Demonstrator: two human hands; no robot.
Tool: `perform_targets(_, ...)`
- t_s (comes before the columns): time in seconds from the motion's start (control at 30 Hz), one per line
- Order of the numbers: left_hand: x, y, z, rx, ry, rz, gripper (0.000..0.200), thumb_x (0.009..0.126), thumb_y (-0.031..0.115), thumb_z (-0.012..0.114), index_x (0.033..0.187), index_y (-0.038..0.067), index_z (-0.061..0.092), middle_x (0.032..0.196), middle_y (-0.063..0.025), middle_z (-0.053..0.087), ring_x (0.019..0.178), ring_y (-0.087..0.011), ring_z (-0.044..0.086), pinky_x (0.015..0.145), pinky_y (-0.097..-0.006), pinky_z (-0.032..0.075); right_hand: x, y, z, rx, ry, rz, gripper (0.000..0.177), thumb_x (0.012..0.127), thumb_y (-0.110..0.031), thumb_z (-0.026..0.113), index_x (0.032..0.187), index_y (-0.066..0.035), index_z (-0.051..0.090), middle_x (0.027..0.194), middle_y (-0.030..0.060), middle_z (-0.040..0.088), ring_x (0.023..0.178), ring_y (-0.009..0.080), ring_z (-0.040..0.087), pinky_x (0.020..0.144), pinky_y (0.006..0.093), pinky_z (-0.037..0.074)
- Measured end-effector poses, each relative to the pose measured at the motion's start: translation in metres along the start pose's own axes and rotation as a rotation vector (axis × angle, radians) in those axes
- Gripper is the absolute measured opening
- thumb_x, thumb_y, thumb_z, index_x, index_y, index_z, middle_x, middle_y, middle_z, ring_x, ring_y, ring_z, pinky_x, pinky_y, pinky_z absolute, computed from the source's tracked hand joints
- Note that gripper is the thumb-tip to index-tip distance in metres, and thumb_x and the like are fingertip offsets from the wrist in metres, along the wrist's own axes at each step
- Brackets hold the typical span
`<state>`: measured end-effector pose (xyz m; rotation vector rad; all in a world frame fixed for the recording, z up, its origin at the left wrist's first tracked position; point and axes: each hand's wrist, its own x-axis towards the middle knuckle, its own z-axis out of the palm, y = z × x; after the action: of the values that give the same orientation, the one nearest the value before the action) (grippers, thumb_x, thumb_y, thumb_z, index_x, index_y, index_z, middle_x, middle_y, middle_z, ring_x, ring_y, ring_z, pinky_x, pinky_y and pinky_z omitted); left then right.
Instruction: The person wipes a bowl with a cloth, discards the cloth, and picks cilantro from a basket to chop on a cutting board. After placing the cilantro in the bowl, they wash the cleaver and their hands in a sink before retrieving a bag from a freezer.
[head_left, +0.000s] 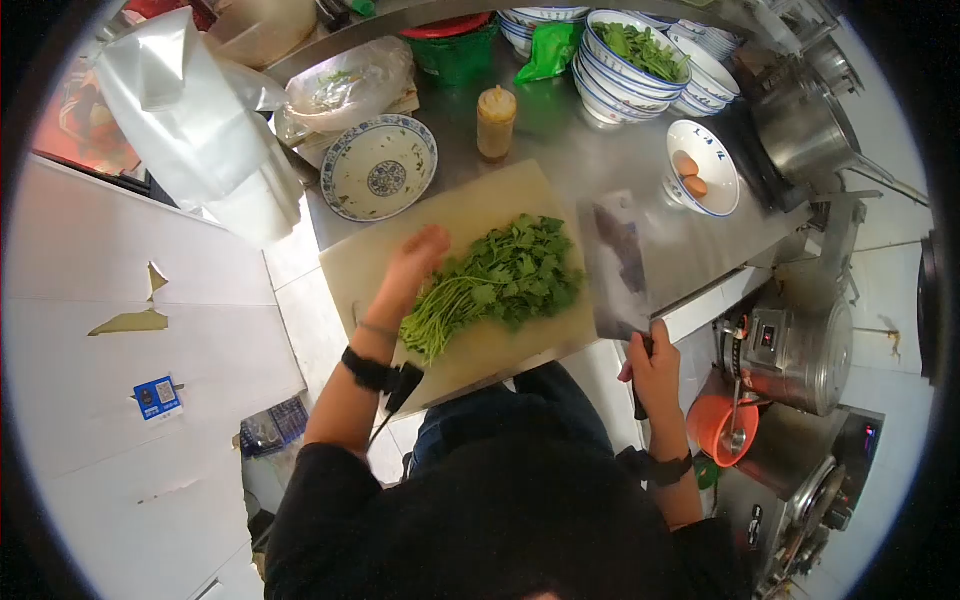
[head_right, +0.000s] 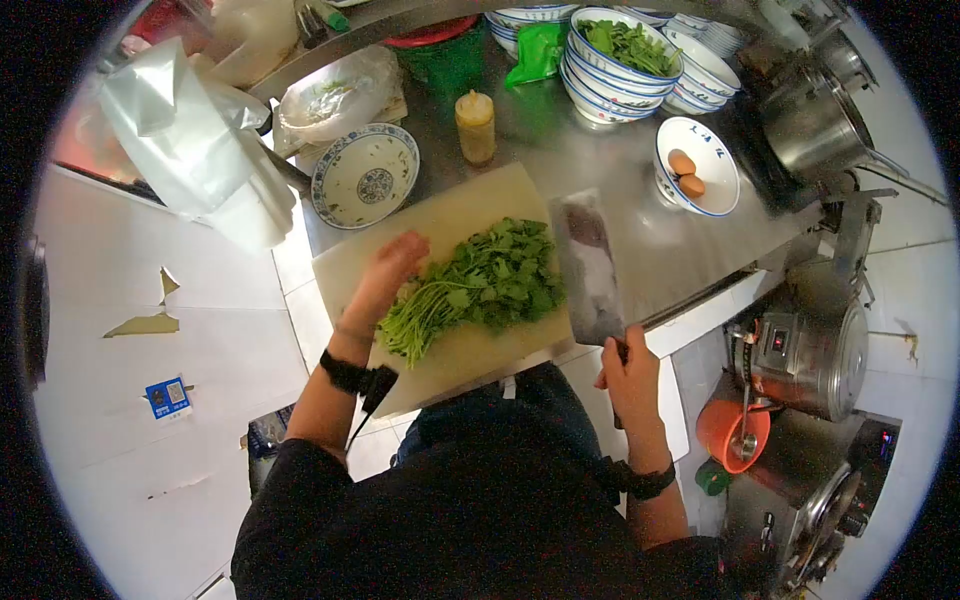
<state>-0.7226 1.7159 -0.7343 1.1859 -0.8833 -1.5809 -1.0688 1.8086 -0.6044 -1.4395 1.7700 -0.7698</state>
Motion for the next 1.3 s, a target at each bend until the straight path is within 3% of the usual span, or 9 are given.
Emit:
perform_targets(0.03, -0.020, 0.004, 0.013, -0.004, -0.005, -0.004, 0.059, 0.089, 0.032, 0.056, 0.133, 0.000, 0.033, 0.132, -0.0141, 0.045, 0.116, -0.0287, 0.049, 0.099, -0.0438, 0.039, -0.001, -0.005, 0.002, -0.005, 0.003, 0.004, 0.015, 0.090, -0.009, 0.050, 0.080, -0.002, 0.041, 0.057, 0.0064, 0.052, 0.043, 0.0121, 0.054, 0.038, 0.0269, 0.041)
perform_targets(0.1, -0.055, 0.007, 0.035, 1.282, 0.048, 0.418, 0.084, 0.073, 0.042, 0.070, 0.137, 0.003, 0.031, 0.134, -0.0139, 0.044, 0.119, -0.0312, 0.047, 0.103, -0.0457, 0.030, -0.004, -0.014, 0.009, -0.134, -0.075, -0.044, 0.016, 0.089, -0.010, 0.052, 0.083, -0.002, 0.041, 0.057, 0.0115, 0.054, 0.043, 0.0149, 0.056, 0.039, 0.0281, 0.042)
perform_targets(0.2, -0.066, -0.004, 0.040, 1.533, 0.100, 0.513, 0.096, 0.062, 0.043, 0.076, 0.137, 0.003, 0.030, 0.130, -0.0149, 0.046, 0.117, -0.0329, 0.047, 0.106, -0.0459, 0.026, -0.008, -0.028, 0.025, -0.252, -0.154, -0.104, 0.017, 0.089, -0.014, 0.053, 0.084, -0.001, 0.042, 0.067, 0.0197, 0.057, 0.054, 0.0312, 0.059, 0.048, 0.0364, 0.045)
perform_targets(0.5, -0.071, -0.029, 0.040, 1.541, -0.023, -0.037, 0.083, 0.062, 0.036, 0.077, 0.126, -0.002, 0.041, 0.119, -0.0172, 0.048, 0.108, -0.0332, 0.050, 0.093, -0.0432, 0.040, -0.011, -0.038, 0.086, -0.569, -0.295, -0.341, 0.016, 0.088, -0.017, 0.050, 0.089, -0.003, 0.043, 0.074, 0.0217, 0.059, 0.066, 0.0416, 0.058, 0.057, 0.0493, 0.046)
perform_targets(0.7, -0.077, -0.046, 0.040, 1.643, 0.098, 0.288, 0.077, 0.060, 0.034, 0.077, 0.120, -0.001, 0.045, 0.114, -0.0156, 0.045, 0.111, -0.0321, 0.043, 0.091, -0.0423, 0.041, -0.004, -0.013, 0.123, -0.681, -0.326, -0.283, 0.016, 0.089, -0.019, 0.049, 0.087, -0.004, 0.043, 0.068, 0.0216, 0.056, 0.063, 0.0423, 0.056, 0.054, 0.0513, 0.043)
perform_targets(0.9, -0.073, -0.048, 0.037, 1.565, 0.101, 0.221, 0.062, 0.060, 0.030, 0.077, 0.111, 0.004, 0.051, 0.105, -0.0101, 0.050, 0.102, -0.0262, 0.050, 0.081, -0.0397, 0.046, 0.007, -0.003, 0.139, -0.693, -0.323, -0.292, 0.016, 0.090, -0.018, 0.050, 0.088, -0.004, 0.042, 0.063, 0.0216, 0.056, 0.058, 0.0418, 0.056, 0.049, 0.0516, 0.042)
perform_targets(1.03, -0.070, -0.052, 0.038, 1.535, 0.139, 0.215, 0.057, 0.062, 0.026, 0.076, 0.107, 0.004, 0.051, 0.103, -0.0104, 0.050, 0.101, -0.0267, 0.051, 0.078, -0.0395, 0.047, 0.021, 0.002, 0.148, -0.649, -0.321, -0.335, 0.016, 0.090, -0.018, 0.050, 0.089, -0.004, 0.043, 0.061, 0.0221, 0.056, 0.057, 0.0422, 0.056, 0.050, 0.0518, 0.042)
perform_targets(1.1, -0.070, -0.053, 0.037, 1.524, 0.121, 0.218, 0.055, 0.061, 0.024, 0.076, 0.106, 0.003, 0.052, 0.103, -0.0113, 0.050, 0.102, -0.0278, 0.051, 0.078, -0.0399, 0.048, 0.027, -0.003, 0.154, -0.590, -0.404, -0.223, 0.021, 0.093, -0.026, 0.043, 0.093, -0.005, 0.043, 0.068, 0.0251, 0.060, 0.067, 0.0468, 0.059, 0.060, 0.0586, 0.044)
perform_targets(1.3, -0.070, -0.052, 0.037, 1.518, 0.129, 0.186, 0.053, 0.064, 0.022, 0.075, 0.106, 0.002, 0.049, 0.109, -0.0127, 0.049, 0.108, -0.0308, 0.049, 0.080, -0.0424, 0.049, 0.026, -0.015, 0.138, -0.730, -0.439, -0.250, 0.022, 0.092, -0.025, 0.045, 0.092, -0.003, 0.044, 0.067, 0.0246, 0.060, 0.064, 0.0458, 0.059, 0.055, 0.0551, 0.046)
